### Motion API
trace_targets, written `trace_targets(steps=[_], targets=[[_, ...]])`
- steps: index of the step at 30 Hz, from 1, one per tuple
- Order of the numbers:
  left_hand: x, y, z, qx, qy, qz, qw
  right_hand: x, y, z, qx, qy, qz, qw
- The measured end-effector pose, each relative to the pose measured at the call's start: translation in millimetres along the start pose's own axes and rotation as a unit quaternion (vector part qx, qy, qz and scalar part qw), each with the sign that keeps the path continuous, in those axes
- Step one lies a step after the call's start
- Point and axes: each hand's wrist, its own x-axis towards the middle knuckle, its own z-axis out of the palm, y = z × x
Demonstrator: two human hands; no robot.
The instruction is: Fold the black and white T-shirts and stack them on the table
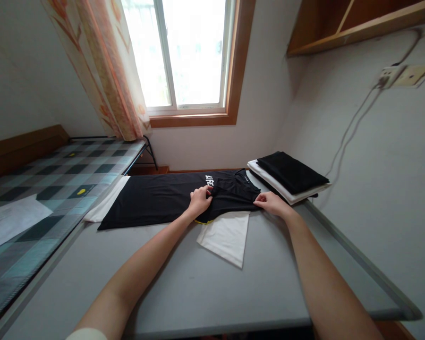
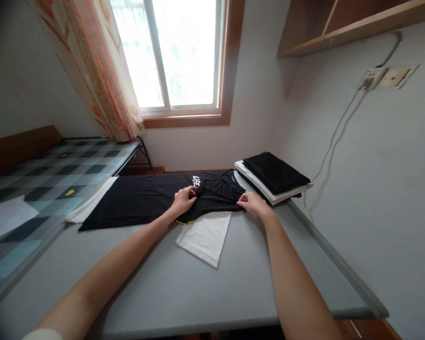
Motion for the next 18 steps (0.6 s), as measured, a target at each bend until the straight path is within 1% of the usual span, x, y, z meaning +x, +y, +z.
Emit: trace_targets(steps=[3,5,7,9,11,13,14,16,18], targets=[[2,-4,6.2,-0.055,0.019,0.031,0.998,-4,-5,-3,-0.009,0.005,-0.005,1.0],[2,-6,8.6,-0.074,0.032,0.038,0.996,-6,-11,-4,-0.029,0.001,0.01,1.0],[3,-6,8.9,-0.072,0.04,0.04,0.996,-9,-17,-4,-0.062,-0.001,0.031,0.998],[2,-4,7.2,-0.044,0.041,0.041,0.997,-10,-25,0,-0.098,0.026,0.033,0.994],[0,-1,4.5,-0.002,0.036,0.037,0.999,-11,-33,7,-0.118,0.083,-0.005,0.99],[-1,2,2.3,0.028,0.025,0.032,0.999,-10,-42,18,-0.113,0.123,-0.069,0.983],[-1,3,1.7,0.031,0.014,0.033,0.999,-10,-47,24,-0.107,0.128,-0.102,0.981],[-1,3,1.8,0.02,-0.011,0.041,0.999,-9,-53,37,-0.098,0.112,-0.149,0.978],[1,2,3.3,0.005,-0.031,0.047,0.998,-9,-57,47,-0.106,0.091,-0.171,0.975]])
